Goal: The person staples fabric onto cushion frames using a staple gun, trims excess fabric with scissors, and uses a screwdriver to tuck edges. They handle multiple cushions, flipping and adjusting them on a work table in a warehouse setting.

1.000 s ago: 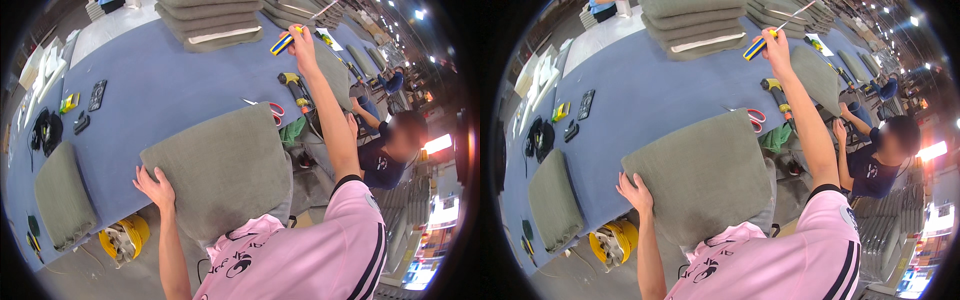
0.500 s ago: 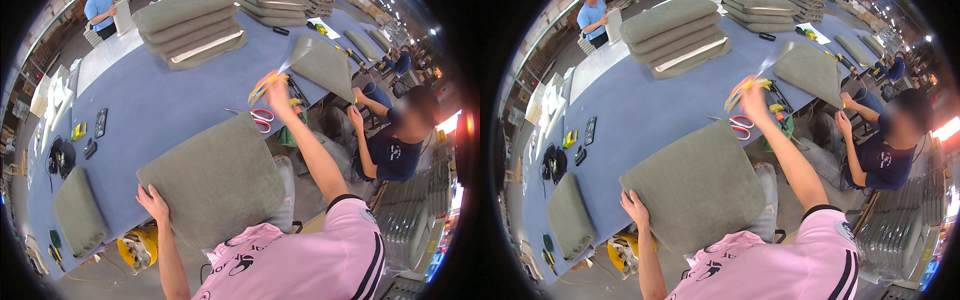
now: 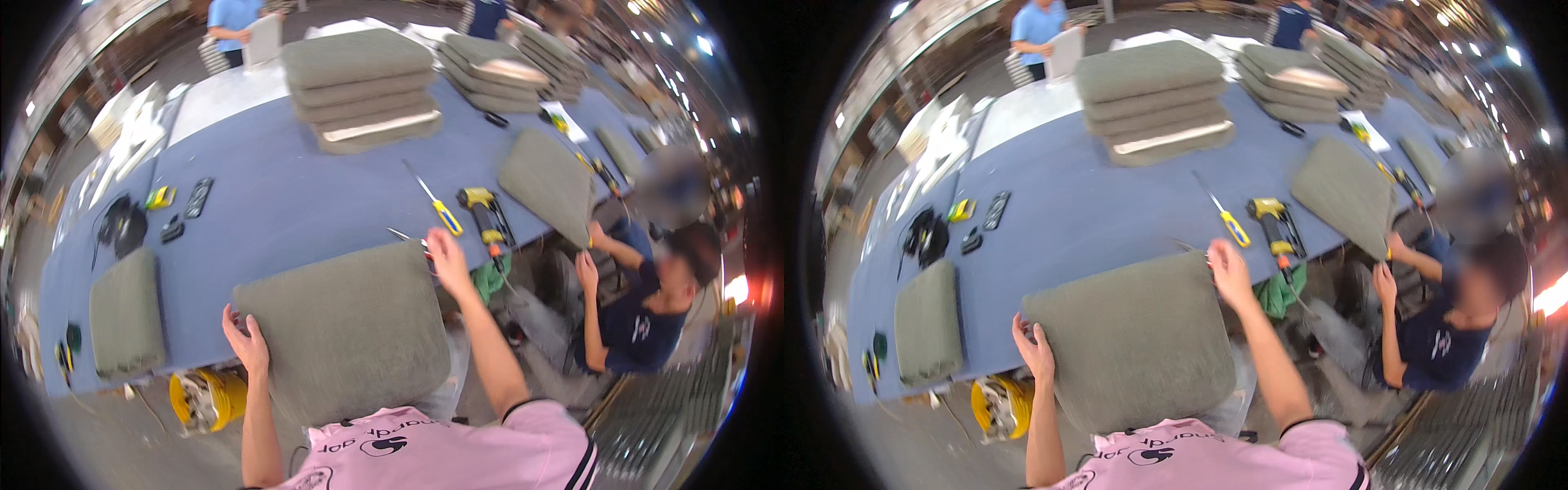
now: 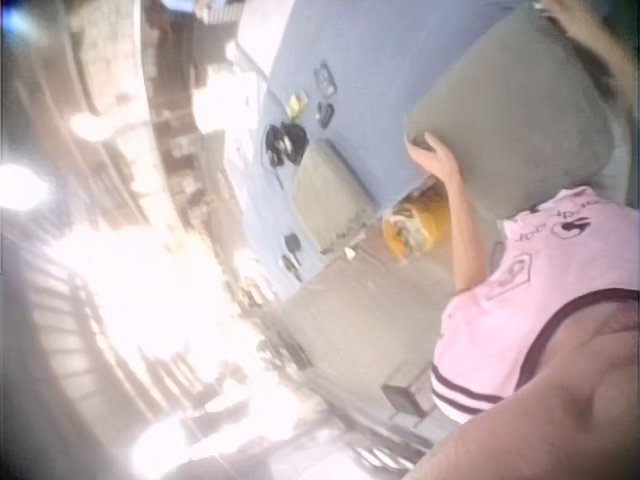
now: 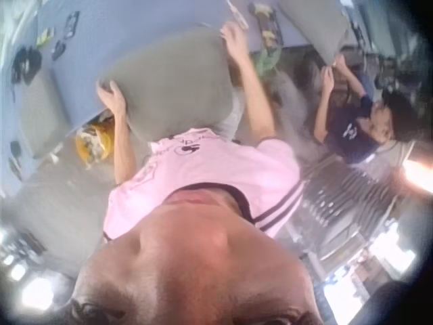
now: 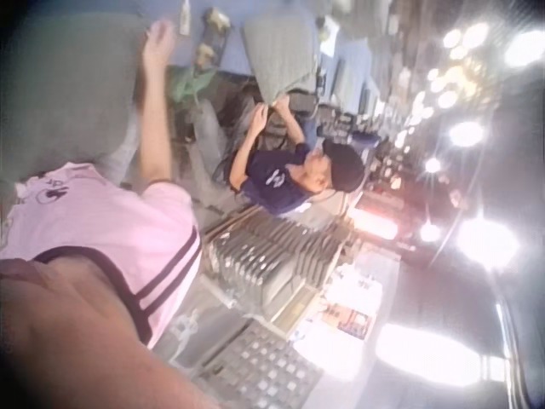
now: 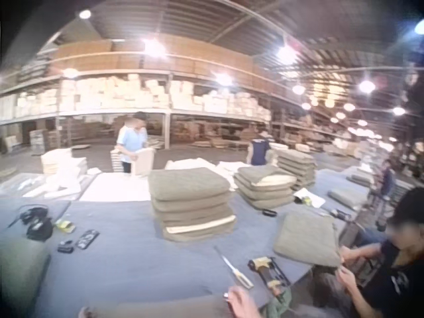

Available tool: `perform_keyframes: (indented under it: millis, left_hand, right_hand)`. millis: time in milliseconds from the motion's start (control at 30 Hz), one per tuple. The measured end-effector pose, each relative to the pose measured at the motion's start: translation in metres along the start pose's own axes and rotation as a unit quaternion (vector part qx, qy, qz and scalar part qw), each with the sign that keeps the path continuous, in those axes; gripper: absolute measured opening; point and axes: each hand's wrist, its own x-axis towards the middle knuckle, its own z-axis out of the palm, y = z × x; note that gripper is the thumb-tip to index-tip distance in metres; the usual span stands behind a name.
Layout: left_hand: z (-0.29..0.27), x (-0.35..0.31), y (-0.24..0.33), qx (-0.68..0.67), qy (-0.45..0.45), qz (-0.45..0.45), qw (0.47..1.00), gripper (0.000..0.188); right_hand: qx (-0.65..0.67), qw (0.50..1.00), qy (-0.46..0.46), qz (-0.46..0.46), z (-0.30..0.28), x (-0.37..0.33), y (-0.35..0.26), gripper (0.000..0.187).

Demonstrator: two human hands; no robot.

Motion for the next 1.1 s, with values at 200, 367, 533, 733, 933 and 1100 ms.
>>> perform_keyframes:
  millis: [200,367,533,733,933,1100]
  left_hand:
    - [-0.06,-0.12,-0.029,0.002,-0.116,-0.077,0.99,0.071]
    - [-0.096,-0.197,-0.052,-0.125,-0.164,-0.345,0.916,0.087]
    - [-0.096,-0.18,-0.046,-0.236,-0.023,-0.315,0.919,0.099]
    - [-0.257,0.052,-0.047,-0.054,0.191,-0.047,0.979,0.089]
    - [-0.447,0.169,0.016,0.117,0.51,0.14,0.841,0.084]
    - [-0.402,0.108,-0.003,0.06,0.522,0.15,0.837,0.066]
  right_hand:
    - [0.143,0.989,0.02,0.043,0.032,-0.075,0.013,0.069]
    - [0.139,0.984,-0.039,0.102,0.032,-0.053,-0.049,0.061]
    - [0.32,0.936,-0.071,0.13,0.013,-0.045,-0.148,0.075]
    - [0.519,0.852,-0.077,-0.007,0.07,-0.04,-0.35,0.061]
    - [0.462,0.795,-0.124,-0.374,0.259,-0.007,-0.501,0.064]
    - [0.127,0.7,-0.231,-0.664,0.441,-0.052,-0.484,0.07]
